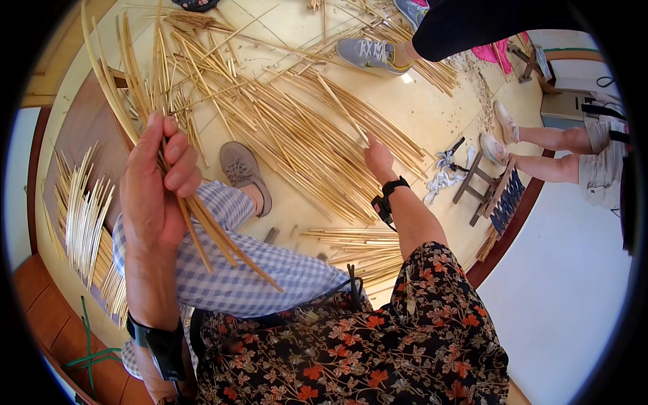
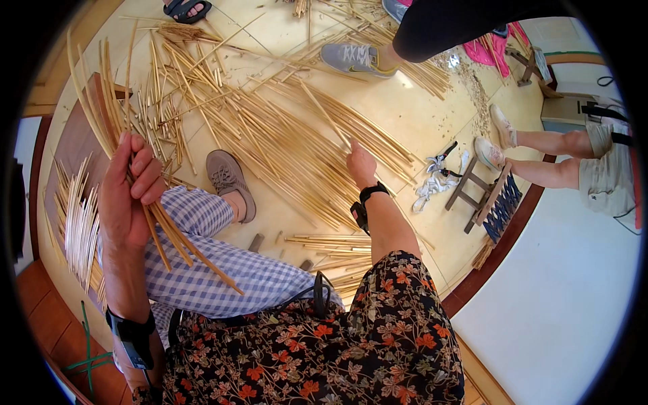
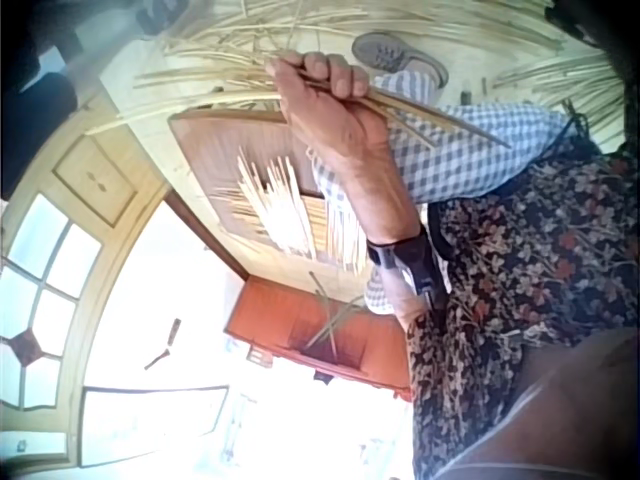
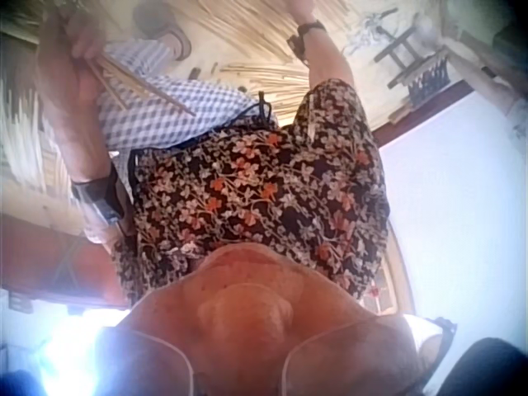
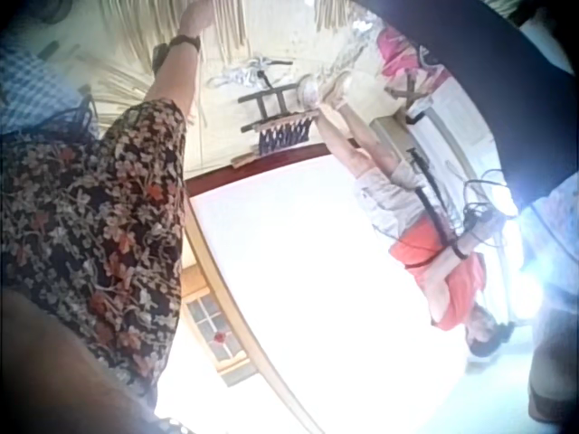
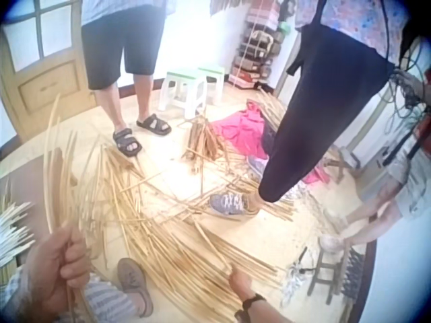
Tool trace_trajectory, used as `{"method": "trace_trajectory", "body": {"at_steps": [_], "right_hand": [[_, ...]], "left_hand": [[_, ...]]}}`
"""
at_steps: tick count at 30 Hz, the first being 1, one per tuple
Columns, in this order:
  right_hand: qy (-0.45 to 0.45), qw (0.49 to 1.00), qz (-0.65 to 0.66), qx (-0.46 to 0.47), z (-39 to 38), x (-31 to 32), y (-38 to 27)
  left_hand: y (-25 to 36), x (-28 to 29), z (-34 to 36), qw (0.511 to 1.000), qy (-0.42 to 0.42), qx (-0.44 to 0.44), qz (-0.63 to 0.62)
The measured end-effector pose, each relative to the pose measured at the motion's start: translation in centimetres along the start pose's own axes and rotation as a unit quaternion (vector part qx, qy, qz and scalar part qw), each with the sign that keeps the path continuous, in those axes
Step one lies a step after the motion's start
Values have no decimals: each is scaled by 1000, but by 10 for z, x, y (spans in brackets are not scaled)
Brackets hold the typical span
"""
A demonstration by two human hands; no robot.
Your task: The person organizes long bamboo strips on a board, aligns them by hand, and weaves a horizontal strip through the vertical ones.
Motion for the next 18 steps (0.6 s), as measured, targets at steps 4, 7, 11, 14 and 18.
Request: {"method": "trace_trajectory", "body": {"at_steps": [4,7,11,14,18], "right_hand": [[23,997,-12,69,-10,-10,-4],[68,996,3,62,-11,2,-3],[102,995,13,20,4,16,7],[18,1000,-20,-8,14,6,21],[15,997,-31,63,-6,-4,5]], "left_hand": [[0,3,1,1000,-21,5,0],[0,3,2,1000,-19,7,-7],[1,-1,2,1000,-25,8,-8],[-1,-8,2,1000,-22,8,-2],[0,-7,2,1000,-16,7,-4]]}}
Point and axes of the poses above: each hand's wrist, its own z-axis towards the middle knuckle, its own x-axis out of the back of the hand, y = z × x, the point moved 4 cm from there along z, towards the middle knuckle, and after that the axes turned 5 degrees about -z, right-handed, at the moved point
